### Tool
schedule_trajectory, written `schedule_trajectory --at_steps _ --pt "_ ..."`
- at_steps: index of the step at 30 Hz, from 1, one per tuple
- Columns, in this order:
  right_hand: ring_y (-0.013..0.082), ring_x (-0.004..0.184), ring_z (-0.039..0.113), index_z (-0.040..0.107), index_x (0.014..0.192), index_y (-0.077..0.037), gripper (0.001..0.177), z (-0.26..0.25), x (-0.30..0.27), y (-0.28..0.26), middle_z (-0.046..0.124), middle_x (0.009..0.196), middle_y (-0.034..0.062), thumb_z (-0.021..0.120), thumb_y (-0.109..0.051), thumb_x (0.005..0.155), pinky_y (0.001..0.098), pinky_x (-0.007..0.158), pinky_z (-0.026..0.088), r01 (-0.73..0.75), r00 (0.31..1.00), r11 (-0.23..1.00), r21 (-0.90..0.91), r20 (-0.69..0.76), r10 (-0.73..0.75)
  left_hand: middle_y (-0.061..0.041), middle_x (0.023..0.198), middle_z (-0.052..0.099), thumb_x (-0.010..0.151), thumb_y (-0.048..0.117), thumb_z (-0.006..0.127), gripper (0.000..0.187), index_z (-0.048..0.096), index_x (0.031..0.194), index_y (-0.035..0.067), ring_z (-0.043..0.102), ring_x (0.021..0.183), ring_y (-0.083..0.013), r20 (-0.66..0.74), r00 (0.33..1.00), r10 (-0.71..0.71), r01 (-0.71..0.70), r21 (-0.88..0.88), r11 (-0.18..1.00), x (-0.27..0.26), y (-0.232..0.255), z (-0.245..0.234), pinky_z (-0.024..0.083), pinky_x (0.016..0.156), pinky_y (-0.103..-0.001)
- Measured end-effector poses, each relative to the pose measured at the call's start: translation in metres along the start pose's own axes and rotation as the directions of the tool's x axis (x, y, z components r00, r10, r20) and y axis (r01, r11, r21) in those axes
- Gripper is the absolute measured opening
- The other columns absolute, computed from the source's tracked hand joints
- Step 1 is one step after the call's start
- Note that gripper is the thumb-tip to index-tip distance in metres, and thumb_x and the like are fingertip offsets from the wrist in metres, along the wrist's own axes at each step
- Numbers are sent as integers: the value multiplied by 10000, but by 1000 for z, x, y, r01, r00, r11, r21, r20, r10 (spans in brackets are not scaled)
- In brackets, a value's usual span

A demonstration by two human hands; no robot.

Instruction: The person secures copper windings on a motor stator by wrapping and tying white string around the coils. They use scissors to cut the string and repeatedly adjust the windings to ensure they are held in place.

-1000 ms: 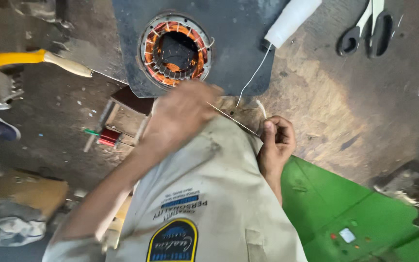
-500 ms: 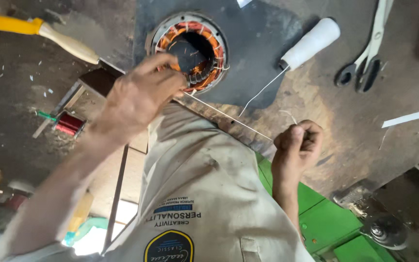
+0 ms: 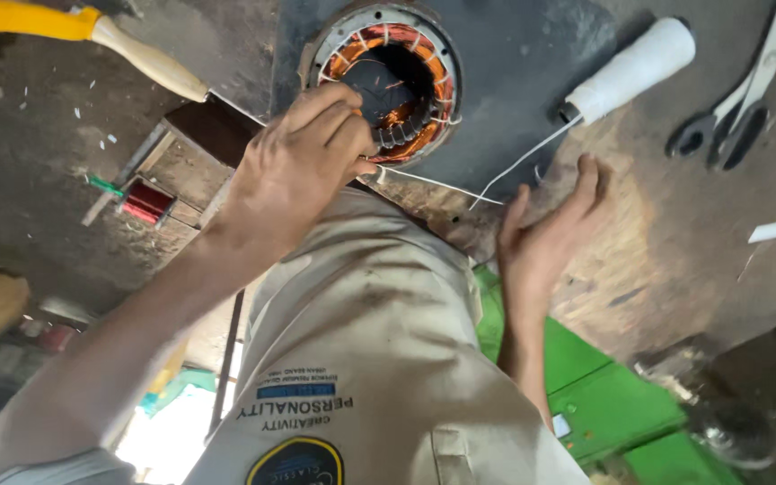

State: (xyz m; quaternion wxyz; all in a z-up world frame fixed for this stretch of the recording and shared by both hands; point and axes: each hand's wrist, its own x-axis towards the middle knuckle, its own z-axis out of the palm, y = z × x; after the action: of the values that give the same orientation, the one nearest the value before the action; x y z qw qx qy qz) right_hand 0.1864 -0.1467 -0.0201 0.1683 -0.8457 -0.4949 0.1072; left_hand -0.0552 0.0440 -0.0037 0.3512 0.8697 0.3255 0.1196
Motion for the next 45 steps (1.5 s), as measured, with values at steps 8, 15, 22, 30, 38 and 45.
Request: schedule_trajectory --at_steps 8,15,22,30,38,45 --pt "360 1183 565 625 1058 -20 351 50 7 -94 608 1121 185 734 -352 1031 500 1184 373 -38 961 999 9 274 34 -142 1156 665 956 158 791 241 647 1070 3 582 1302 -294 49 991 128 -121 -113 986 -3 -15 -7 545 1036 -403" --pt "462 1009 514 553 807 6 427 22 -19 -99 587 986 267 433 -279 1101 572 969 385 307 904 535 787 -65 -423 -174 1239 673 928 80 748 278 659 1165 -34 557 1323 -328 124 967 223 -197 -193 961 0 -26 -28 500 1057 -420" --pt "193 722 525 506 869 -3 470 88 -11 -107 520 725 47 440 -391 1126 346 684 497 105 985 309 945 -56 -163 -205 1248 630 896 128 796 291 585 1047 -6 531 1314 -352 3 988 152 -150 -151 977 0 -18 -10 482 1052 -446" --pt "230 644 612 529 859 8 408 66 18 -66 538 724 107 434 -243 1166 352 609 488 374 901 671 640 -81 -426 -115 1176 625 901 155 834 325 577 1074 56 523 1346 -284 -84 990 114 -117 -36 992 -15 -14 14 500 1043 -414" --pt "188 989 621 594 909 -13 380 41 17 -77 621 993 61 590 -370 1039 354 894 502 -138 988 219 966 149 -34 -52 1180 662 951 182 768 267 643 1156 67 531 1332 -252 -283 946 156 -97 213 972 -25 0 37 516 1097 -375" --pt "255 1385 563 651 1186 -143 226 -25 -23 8 625 1393 86 651 -147 960 518 1287 400 -182 965 580 794 32 259 -75 1183 667 1003 156 728 198 668 1154 43 571 1291 -224 -109 949 296 -256 285 924 -20 -27 8 508 1157 -356"
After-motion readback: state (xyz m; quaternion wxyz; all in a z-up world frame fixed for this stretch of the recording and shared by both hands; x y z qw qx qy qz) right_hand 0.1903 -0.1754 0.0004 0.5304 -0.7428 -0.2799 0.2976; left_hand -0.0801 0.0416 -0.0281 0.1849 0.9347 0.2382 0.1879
